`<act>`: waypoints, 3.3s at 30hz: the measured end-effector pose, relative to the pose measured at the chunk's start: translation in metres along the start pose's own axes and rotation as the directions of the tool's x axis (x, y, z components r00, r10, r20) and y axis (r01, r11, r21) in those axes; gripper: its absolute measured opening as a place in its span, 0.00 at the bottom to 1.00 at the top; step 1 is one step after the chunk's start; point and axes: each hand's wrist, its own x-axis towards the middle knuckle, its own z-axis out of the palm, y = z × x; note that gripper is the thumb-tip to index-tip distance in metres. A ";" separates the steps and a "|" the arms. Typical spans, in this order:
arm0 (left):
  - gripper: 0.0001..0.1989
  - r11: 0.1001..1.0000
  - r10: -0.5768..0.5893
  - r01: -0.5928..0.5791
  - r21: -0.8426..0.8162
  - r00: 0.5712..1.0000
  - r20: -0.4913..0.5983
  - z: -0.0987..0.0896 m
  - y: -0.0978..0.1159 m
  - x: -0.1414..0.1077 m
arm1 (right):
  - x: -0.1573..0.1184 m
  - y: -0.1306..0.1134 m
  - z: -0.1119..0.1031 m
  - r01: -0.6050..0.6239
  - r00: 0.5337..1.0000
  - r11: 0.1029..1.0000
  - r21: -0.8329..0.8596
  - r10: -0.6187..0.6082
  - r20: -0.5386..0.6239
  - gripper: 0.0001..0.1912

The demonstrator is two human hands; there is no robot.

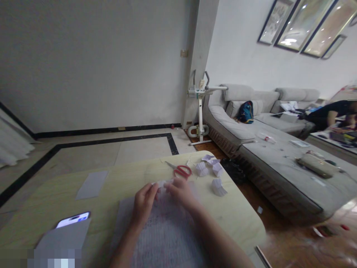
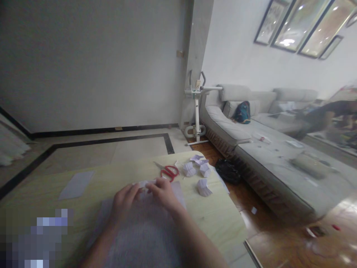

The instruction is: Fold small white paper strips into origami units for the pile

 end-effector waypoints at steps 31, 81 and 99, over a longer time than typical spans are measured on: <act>0.21 0.991 -0.114 0.115 -0.070 0.993 0.026 0.004 -0.005 0.005 | -0.003 0.006 0.015 0.398 0.893 0.860 -0.320 -0.443 -0.078 0.10; 0.16 0.992 -0.034 0.038 -0.119 0.999 0.036 0.011 0.002 -0.001 | 0.004 0.011 0.008 0.234 0.953 0.958 -0.167 -0.260 -0.155 0.04; 0.17 0.995 -0.036 0.031 -0.098 0.998 -0.046 0.014 -0.007 0.001 | 0.005 0.015 0.012 0.280 0.924 0.915 -0.291 -0.339 -0.177 0.03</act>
